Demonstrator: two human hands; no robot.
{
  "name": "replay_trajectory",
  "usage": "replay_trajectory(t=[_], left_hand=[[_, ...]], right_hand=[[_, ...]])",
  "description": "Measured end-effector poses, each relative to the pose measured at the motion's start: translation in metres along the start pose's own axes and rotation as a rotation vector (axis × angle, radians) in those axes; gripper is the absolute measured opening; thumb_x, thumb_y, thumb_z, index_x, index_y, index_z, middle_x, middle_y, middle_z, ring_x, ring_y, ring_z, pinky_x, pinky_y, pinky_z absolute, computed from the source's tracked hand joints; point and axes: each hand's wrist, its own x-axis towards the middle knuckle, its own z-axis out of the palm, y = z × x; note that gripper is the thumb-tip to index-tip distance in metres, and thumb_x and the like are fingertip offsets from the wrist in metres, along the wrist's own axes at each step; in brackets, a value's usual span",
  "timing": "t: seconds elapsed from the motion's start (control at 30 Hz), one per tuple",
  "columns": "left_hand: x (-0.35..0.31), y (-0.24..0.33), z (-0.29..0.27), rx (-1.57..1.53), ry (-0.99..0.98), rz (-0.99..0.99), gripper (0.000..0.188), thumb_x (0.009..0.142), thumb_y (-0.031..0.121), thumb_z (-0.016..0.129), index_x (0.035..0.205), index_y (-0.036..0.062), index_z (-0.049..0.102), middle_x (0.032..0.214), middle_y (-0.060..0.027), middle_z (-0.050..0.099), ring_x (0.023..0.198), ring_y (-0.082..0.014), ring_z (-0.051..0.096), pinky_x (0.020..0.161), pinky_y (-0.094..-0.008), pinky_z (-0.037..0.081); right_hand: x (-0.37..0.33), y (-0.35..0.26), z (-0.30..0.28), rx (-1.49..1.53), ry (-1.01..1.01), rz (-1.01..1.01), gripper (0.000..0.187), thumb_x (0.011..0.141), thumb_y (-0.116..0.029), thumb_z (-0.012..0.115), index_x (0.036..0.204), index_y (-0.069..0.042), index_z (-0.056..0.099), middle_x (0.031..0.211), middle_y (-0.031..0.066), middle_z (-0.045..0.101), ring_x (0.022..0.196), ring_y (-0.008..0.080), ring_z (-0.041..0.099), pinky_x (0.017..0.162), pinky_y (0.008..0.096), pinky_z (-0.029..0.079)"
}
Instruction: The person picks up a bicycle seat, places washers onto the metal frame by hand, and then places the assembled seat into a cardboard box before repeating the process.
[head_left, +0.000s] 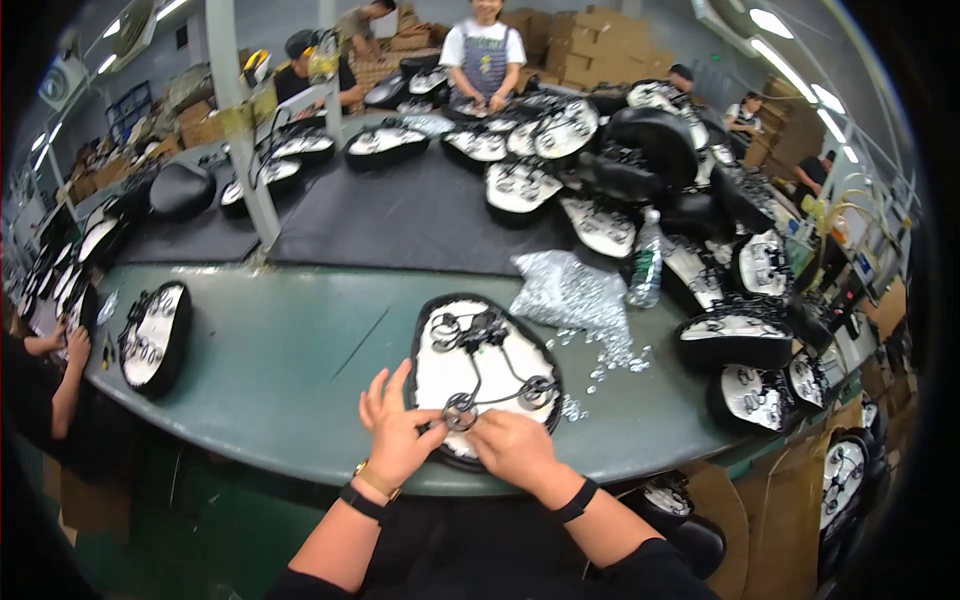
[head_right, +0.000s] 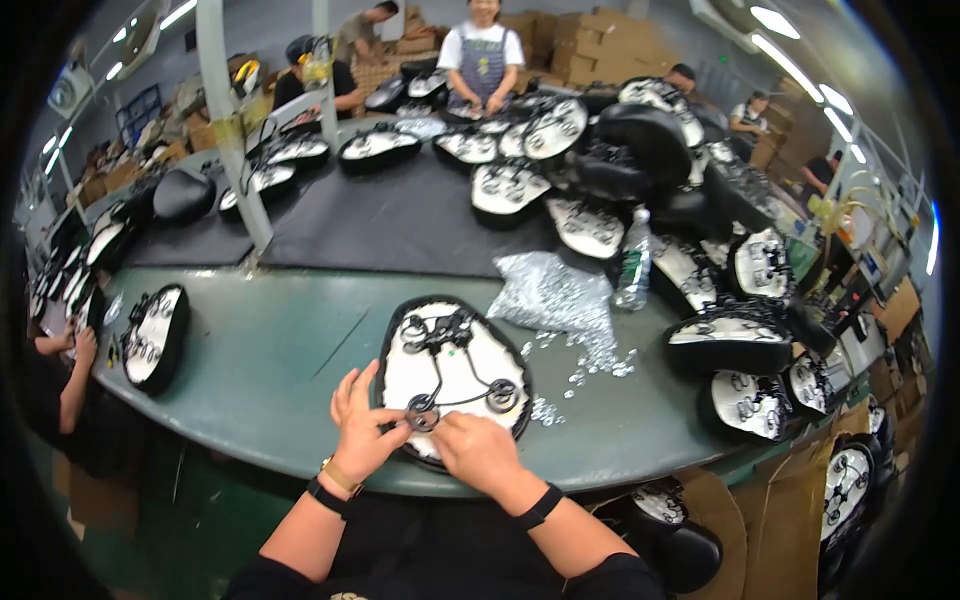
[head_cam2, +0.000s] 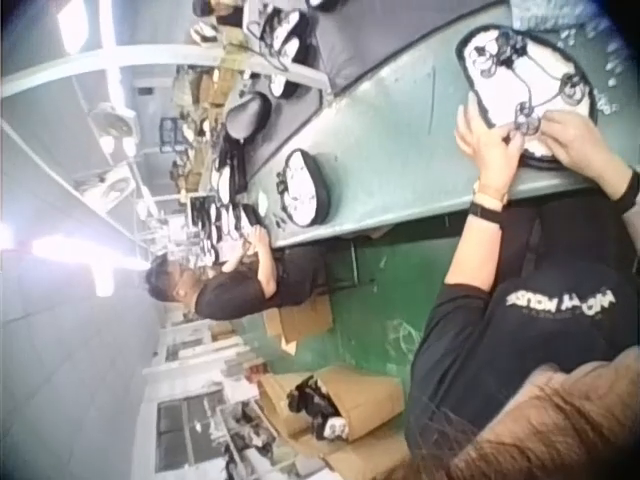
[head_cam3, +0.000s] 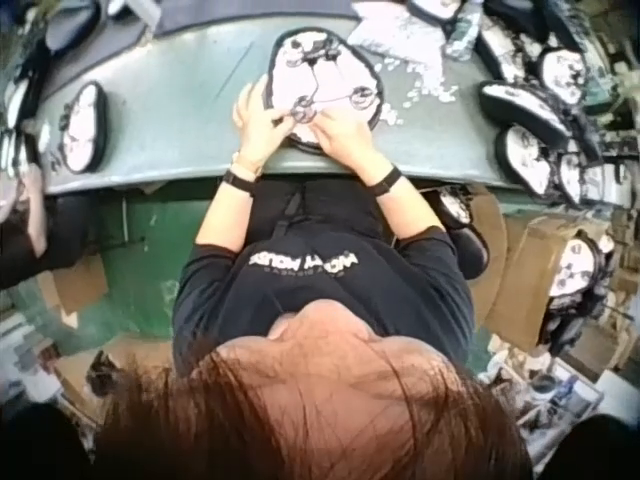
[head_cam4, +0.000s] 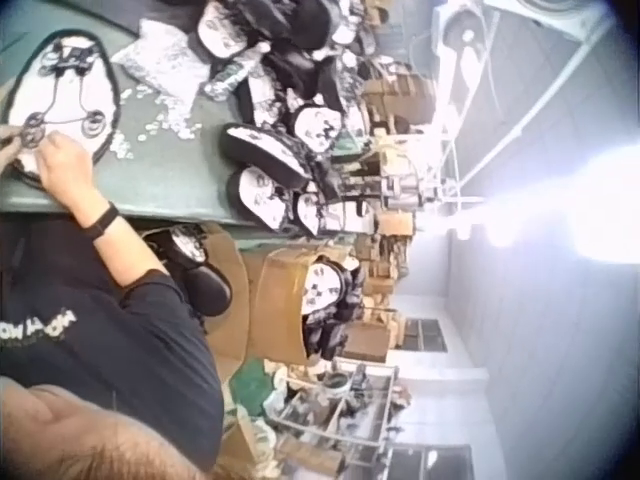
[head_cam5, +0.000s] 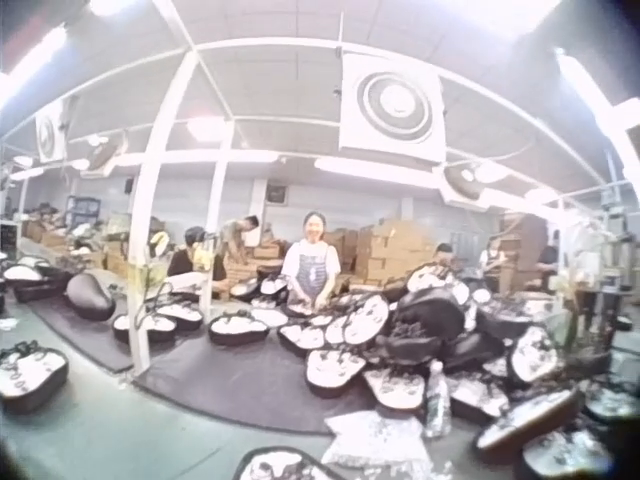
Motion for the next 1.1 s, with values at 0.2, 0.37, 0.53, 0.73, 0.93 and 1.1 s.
replay_trajectory(t=[0.2, 0.37, 0.53, 0.73, 0.93, 1.1], left_hand=[[0.007, -0.004, 0.009, 0.063, -0.014, -0.036, 0.017, 0.069, 0.029, 0.083, 0.086, 0.0243, 0.083, 0.162, -0.0122, 0.036, 0.148, -0.0409, 0.024, 0.119, -0.064, 0.009], [0.004, -0.015, 0.023, -0.01, -0.006, -0.04, 0.015, 0.07, 0.025, 0.082, 0.085, 0.0211, 0.083, 0.164, -0.0143, 0.031, 0.146, -0.0414, 0.026, 0.119, -0.0599, 0.012], [0.002, -0.012, 0.028, 0.018, 0.029, -0.041, 0.016, 0.07, 0.026, 0.082, 0.084, 0.0191, 0.083, 0.163, -0.0152, 0.034, 0.143, -0.0403, 0.031, 0.118, -0.0542, 0.017], [-0.002, -0.019, 0.028, -0.007, 0.086, -0.027, 0.018, 0.067, 0.031, 0.084, 0.083, 0.0217, 0.083, 0.16, -0.0146, 0.039, 0.141, -0.0397, 0.035, 0.116, -0.0548, 0.021], [0.001, -0.018, 0.03, -0.033, 0.078, -0.011, 0.018, 0.07, 0.034, 0.082, 0.086, 0.0253, 0.083, 0.16, -0.0141, 0.039, 0.14, -0.0407, 0.035, 0.115, -0.0549, 0.022], [0.001, -0.018, 0.028, -0.014, 0.023, -0.063, 0.018, 0.071, 0.033, 0.081, 0.087, 0.0251, 0.084, 0.162, -0.0128, 0.038, 0.14, -0.0406, 0.037, 0.115, -0.0536, 0.024]], right_hand=[[-0.003, 0.002, 0.007, -0.035, 0.029, -0.064, 0.008, 0.088, -0.016, 0.069, 0.088, -0.008, 0.068, 0.076, 0.0078, 0.059, 0.067, 0.0295, 0.063, 0.059, 0.0424, 0.052], [-0.008, 0.002, 0.01, -0.094, 0.028, -0.056, 0.007, 0.087, -0.017, 0.069, 0.087, -0.01, 0.069, 0.072, 0.0064, 0.057, 0.064, 0.0284, 0.062, 0.056, 0.0417, 0.051], [-0.011, 0.002, 0.012, -0.134, 0.015, 0.032, 0.007, 0.087, -0.023, 0.068, 0.085, -0.015, 0.068, 0.074, 0.0018, 0.059, 0.068, 0.0253, 0.064, 0.055, 0.0412, 0.051], [-0.009, -0.002, 0.011, -0.148, 0.027, -0.009, 0.009, 0.087, -0.025, 0.069, 0.085, -0.017, 0.071, 0.072, 0.0006, 0.061, 0.067, 0.0229, 0.066, 0.054, 0.0393, 0.052], [-0.012, 0.003, 0.011, -0.196, 0.039, 0.01, 0.005, 0.085, -0.023, 0.073, 0.084, -0.018, 0.074, 0.071, 0.0002, 0.062, 0.064, 0.022, 0.066, 0.053, 0.0372, 0.052], [-0.01, 0.001, 0.014, -0.189, 0.058, 0.033, 0.008, 0.085, -0.024, 0.071, 0.082, -0.017, 0.071, 0.071, 0.0006, 0.061, 0.065, 0.0227, 0.066, 0.053, 0.0381, 0.052]])
